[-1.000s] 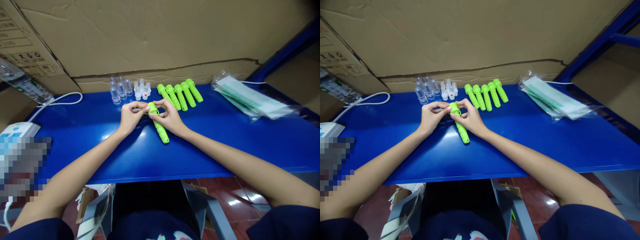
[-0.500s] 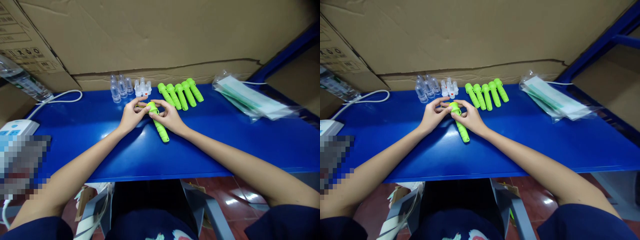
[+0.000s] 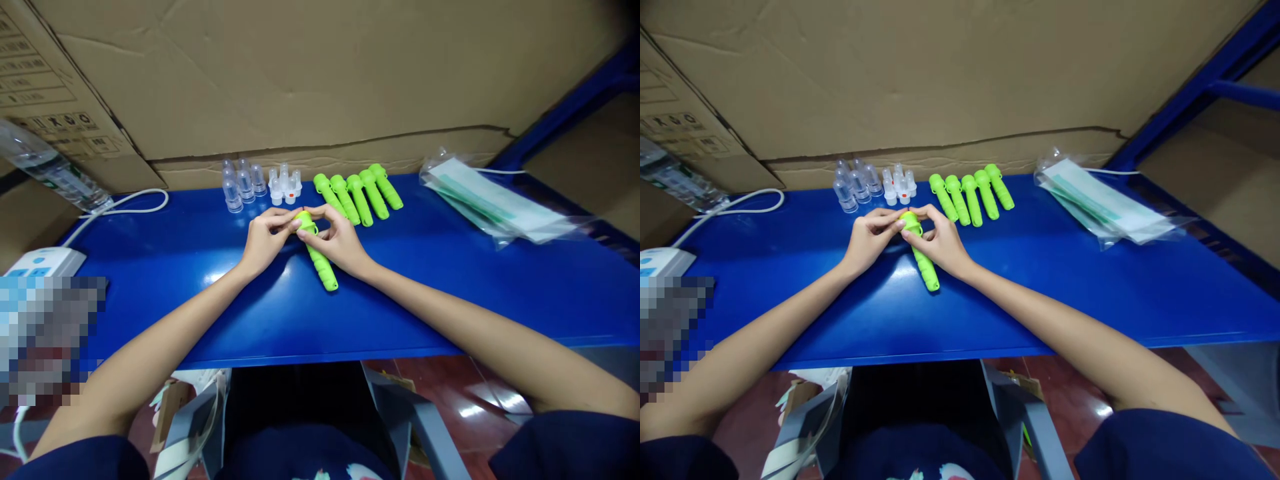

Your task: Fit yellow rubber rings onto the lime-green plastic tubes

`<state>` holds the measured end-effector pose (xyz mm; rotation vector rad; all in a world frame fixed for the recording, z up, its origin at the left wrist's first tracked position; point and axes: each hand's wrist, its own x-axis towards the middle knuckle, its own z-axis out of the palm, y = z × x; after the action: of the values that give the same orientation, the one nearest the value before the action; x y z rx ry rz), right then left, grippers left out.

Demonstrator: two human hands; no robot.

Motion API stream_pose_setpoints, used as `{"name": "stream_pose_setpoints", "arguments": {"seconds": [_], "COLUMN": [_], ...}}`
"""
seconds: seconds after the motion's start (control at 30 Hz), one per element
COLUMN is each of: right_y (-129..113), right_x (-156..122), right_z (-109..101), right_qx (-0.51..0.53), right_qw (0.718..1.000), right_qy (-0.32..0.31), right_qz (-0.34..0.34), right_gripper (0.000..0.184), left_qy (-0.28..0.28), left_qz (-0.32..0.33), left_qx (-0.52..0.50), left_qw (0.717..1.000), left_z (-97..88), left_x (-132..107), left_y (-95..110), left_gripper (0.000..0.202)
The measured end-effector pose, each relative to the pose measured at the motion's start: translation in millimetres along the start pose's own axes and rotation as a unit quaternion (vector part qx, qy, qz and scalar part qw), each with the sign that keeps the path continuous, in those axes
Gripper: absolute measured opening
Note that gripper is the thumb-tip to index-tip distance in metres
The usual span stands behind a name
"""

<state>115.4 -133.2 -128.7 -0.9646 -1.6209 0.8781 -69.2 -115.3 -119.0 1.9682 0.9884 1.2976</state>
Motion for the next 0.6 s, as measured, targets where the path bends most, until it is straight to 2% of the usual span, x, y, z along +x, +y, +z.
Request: {"name": "stream_pose_setpoints", "arguments": {"seconds": [0.17,0.37,0.6], "right_y": [-1.5,-0.7,-1.7], "right_x": [-1.0,-1.5,-3.0], "right_z": [-0.1,1.7,2.3], "right_qx": [0.003,-0.001,-0.005], "right_qw": [1.0,0.999,0.999], "right_qy": [-0.002,0.025,0.032], "right_qz": [0.016,0.032,0.038], "right_gripper": [0.048,0.056,0.059], "left_qy": [0.015,0.058,0.085], "left_qz": [0.02,0.074,0.077], "left_qx": [0.033,0.086,0.106], "left_qw": [0.999,0.992,0.988], "left_z": [1.2,3.1,6.5], "left_x": [-1.6,-2.1,-2.8], "left_y": [3.7,12.3,16.0], "left_gripper": [0.023,0.019,0.012]}}
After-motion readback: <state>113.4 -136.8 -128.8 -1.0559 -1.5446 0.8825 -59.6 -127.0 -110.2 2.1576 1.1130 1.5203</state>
